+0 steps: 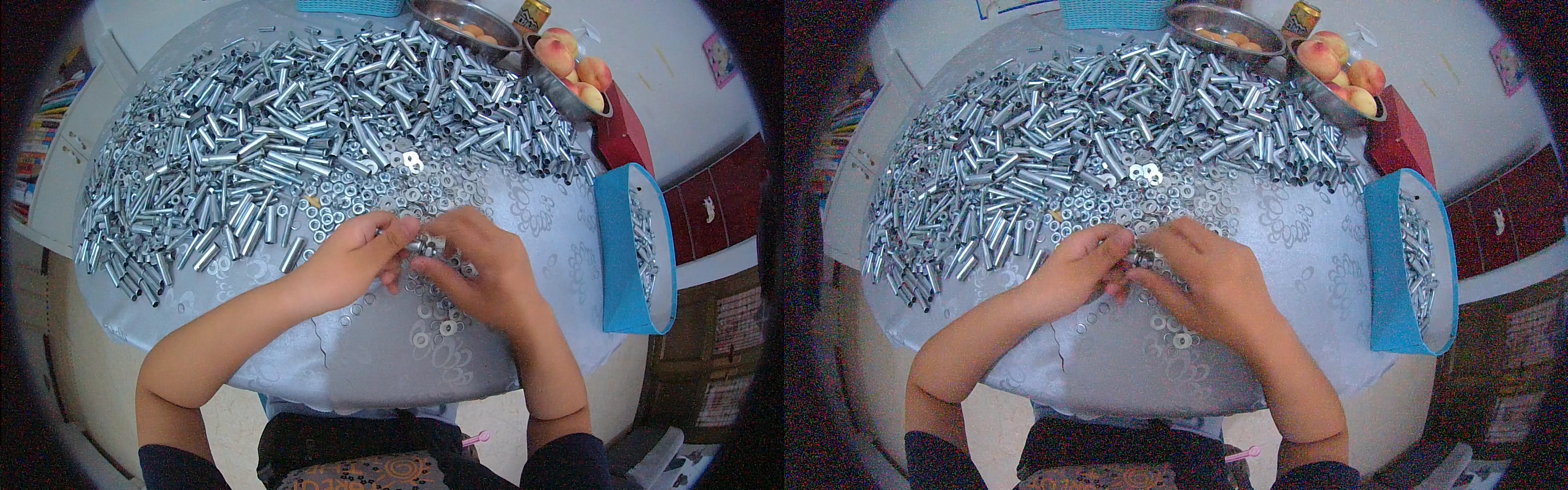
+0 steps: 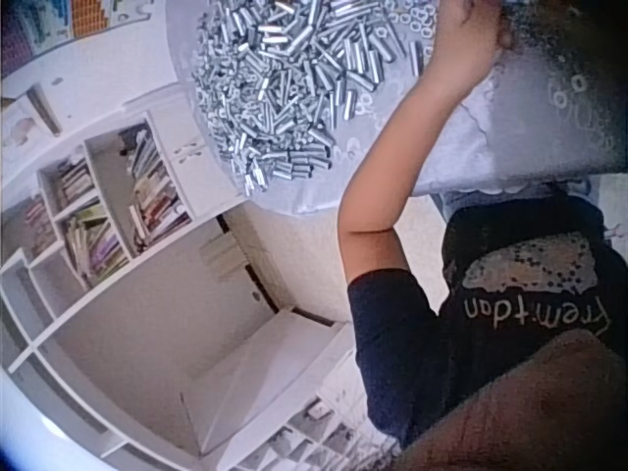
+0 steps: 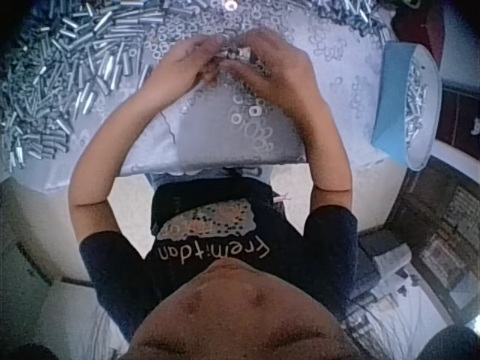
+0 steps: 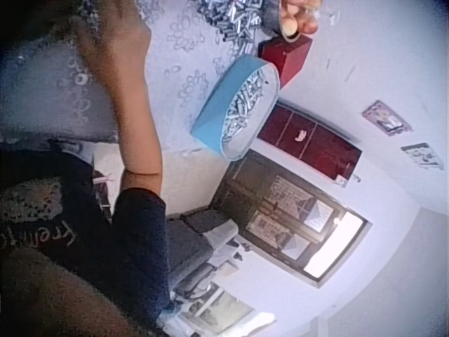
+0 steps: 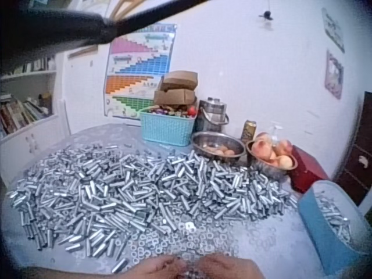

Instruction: The person sits at a table covered with a large pile of metal bolts and washers. They repeatedly pick up a bolt and a washer, slide the washer onto the bolt, and place the assembled unit into a blue container on the right. The task involves repetitive manual assembly of small hardware components.

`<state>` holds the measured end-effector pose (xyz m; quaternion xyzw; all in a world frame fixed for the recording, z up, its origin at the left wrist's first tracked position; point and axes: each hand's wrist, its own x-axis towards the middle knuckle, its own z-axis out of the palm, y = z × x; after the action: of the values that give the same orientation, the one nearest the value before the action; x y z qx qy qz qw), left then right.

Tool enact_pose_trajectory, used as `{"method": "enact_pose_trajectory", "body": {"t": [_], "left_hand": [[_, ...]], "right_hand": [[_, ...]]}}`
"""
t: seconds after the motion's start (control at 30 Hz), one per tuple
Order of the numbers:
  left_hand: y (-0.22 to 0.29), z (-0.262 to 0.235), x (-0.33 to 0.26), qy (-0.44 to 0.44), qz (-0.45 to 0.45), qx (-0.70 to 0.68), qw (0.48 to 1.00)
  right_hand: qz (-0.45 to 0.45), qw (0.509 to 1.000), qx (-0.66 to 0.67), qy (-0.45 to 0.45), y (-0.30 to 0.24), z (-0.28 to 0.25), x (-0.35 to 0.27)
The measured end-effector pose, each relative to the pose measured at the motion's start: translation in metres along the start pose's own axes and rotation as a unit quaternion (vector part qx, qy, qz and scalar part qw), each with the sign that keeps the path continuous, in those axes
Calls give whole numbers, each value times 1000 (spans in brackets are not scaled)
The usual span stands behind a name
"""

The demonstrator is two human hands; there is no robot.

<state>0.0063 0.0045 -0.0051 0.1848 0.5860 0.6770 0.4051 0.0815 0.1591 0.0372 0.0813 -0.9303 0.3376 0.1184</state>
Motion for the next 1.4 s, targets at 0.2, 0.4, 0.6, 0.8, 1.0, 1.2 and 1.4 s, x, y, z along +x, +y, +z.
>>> {"method": "enact_pose_trajectory", "body": {"t": [0.2, 0.4, 0.6, 0.8, 1.0, 1.2, 1.4], "left_hand": [[0, 4, -4, 1, -3, 44, 999], [7, 3, -8, 11, -27, 118, 993], [6, 3, -9, 7, -2, 125, 992], [4, 6, -8, 17, 4, 99, 995], [3, 2, -8, 19, -8, 112, 994], [9, 3, -13, 40, 85, 211, 973], [14, -8, -16, 49, 438, 533, 722]], "right_hand": [[-60, 997, -28, -40, 9, 2, -4], [-54, 983, -95, -148, 6, -7, 1], [-136, 983, -92, -82, 15, -5, 0], [-132, 990, -47, -35, 10, -2, -1], [-44, 987, -49, -150, 7, -8, 0], [16, 987, 71, -144, 4, -2, -4], [289, 795, 487, -216, -10, 6, -11]]}}
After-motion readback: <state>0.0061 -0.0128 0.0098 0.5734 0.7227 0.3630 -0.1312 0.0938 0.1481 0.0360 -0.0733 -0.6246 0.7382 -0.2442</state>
